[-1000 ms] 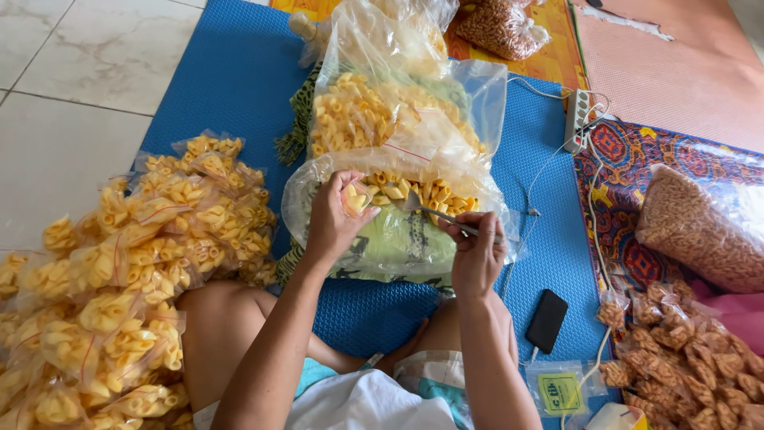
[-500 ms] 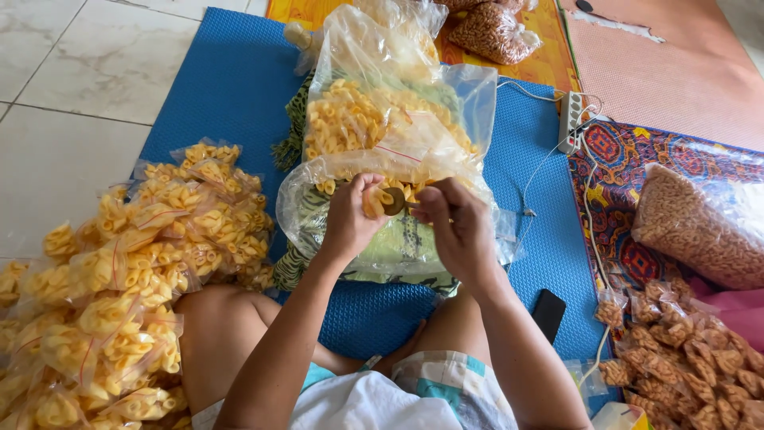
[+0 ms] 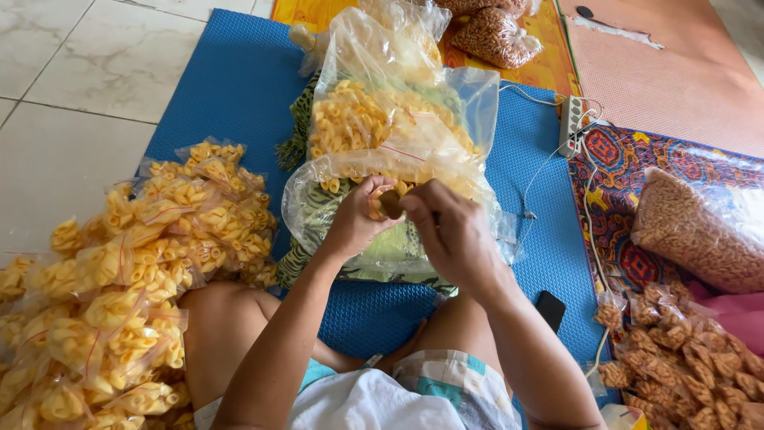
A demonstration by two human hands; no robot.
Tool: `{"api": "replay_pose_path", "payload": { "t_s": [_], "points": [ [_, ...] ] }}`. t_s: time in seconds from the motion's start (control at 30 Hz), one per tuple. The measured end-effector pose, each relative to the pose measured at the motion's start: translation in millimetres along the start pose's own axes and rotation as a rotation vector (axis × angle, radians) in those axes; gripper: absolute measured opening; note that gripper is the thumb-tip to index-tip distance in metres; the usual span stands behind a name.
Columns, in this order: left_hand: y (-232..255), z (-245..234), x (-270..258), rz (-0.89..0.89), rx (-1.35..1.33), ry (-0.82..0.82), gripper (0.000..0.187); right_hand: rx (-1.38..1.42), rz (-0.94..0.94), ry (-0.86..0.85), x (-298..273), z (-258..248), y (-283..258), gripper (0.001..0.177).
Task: Packaging snacks into small plastic bags using a spoon
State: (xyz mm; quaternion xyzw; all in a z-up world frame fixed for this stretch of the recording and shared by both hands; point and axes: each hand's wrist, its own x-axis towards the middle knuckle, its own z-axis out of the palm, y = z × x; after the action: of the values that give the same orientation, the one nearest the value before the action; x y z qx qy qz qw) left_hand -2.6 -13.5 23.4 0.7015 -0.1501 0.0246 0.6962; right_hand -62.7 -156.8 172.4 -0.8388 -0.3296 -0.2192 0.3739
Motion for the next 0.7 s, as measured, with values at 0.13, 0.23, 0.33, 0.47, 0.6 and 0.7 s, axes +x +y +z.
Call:
{"api": "replay_pose_path", "payload": {
  "t_s": [0.13, 0.23, 0.33, 0.47, 0.6, 0.7],
  "points": [
    [2.9, -5.7, -6.1, -0.007, -0.054, -0.040, 0.061, 0.030, -0.020, 0.026, -20.5, -7.9, 16.3, 0.021],
    [19.1, -15.6, -16.2, -0.113, -0.212, -0.131, 0.058, 0.023, -0.040, 0.230, -37.8, -30.5, 20.4, 0.030],
    [16.7, -14.4, -29.3, -0.116, -0.434, -0.236, 0.066, -0.136, -0.152, 0.388, -70.8, -27.9, 36.8, 0.044],
    [30.3, -9.8, -55.1, -0.114, -0.589, -0.341, 0.087, 0.154, 0.150, 0.283, -111.1, 13.6, 56.8, 0.031],
    [51.8, -11.5, -68.4, -0.076, -0.669, -0.417, 0.093, 0.481, 0.378, 0.141, -96.8, 43.9, 23.7, 0.024],
    [52.2, -12.8, -71.8, -0.118, -0.665, -0.427, 0.093, 0.656, 0.358, 0.134, -105.0, 55.7, 38.3, 0.010]
  ]
}}
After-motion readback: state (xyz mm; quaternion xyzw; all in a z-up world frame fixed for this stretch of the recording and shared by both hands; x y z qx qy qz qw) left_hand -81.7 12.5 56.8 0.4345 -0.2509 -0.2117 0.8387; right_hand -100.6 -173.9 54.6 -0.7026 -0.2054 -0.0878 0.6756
